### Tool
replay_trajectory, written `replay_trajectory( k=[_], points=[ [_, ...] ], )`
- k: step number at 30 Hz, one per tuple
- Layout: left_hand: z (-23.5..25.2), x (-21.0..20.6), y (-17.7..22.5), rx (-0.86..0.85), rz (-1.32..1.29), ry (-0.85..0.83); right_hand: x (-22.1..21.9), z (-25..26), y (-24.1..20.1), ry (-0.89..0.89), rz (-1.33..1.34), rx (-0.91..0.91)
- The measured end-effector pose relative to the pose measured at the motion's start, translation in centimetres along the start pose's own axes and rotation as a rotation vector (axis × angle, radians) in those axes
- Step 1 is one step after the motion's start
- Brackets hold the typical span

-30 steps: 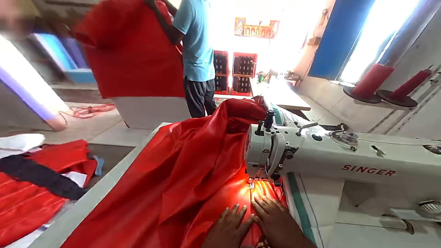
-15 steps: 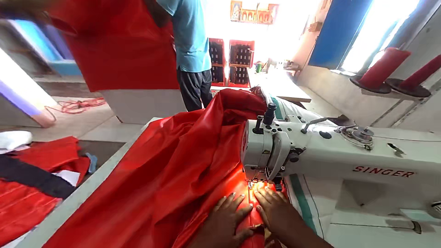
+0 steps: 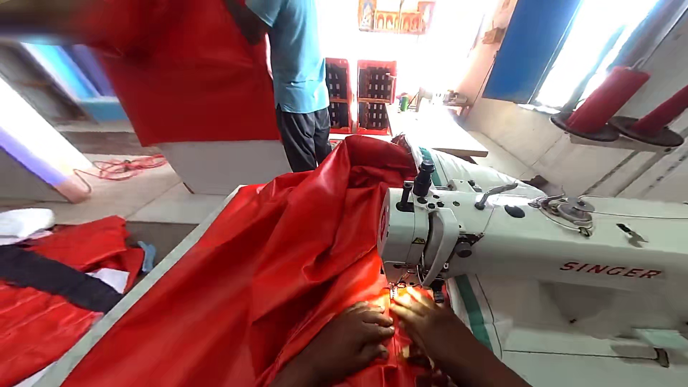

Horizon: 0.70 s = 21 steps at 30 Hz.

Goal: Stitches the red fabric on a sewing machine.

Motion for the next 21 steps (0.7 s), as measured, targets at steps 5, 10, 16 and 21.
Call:
replay_trajectory(
  k=[5, 10, 16, 21],
  points=[
    [-0.2, 0.6, -0.3, -0.063, -0.072, -0.037, 0.6, -2.3, -0.7, -0.003, -0.056, 0.082],
    [0.1, 0.6, -0.4, -0.036, -0.080, -0.061, 0.3, -2.5, -0.2, 0.028, -0.076, 0.091],
    [2.1, 1.3, -2.0, 0.036, -0.115, -0.015, 0.1, -0.3, 1.9, -0.064, 0.007, -0.016],
    [3.7, 1.8, -3.8, 0.032, -0.132, -0.051, -0.1, 1.0, 2.8, -0.060, 0.037, -0.069]
  ],
)
Point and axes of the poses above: each hand's wrist, its own z-axis towards the middle knuckle, its own x-axis out of the back of the hand, y = z × x, the point moved 3 cm from there along z, towards the middle knuckle, and after that the axes turned 1 degree about x, right-handed, at the moved point
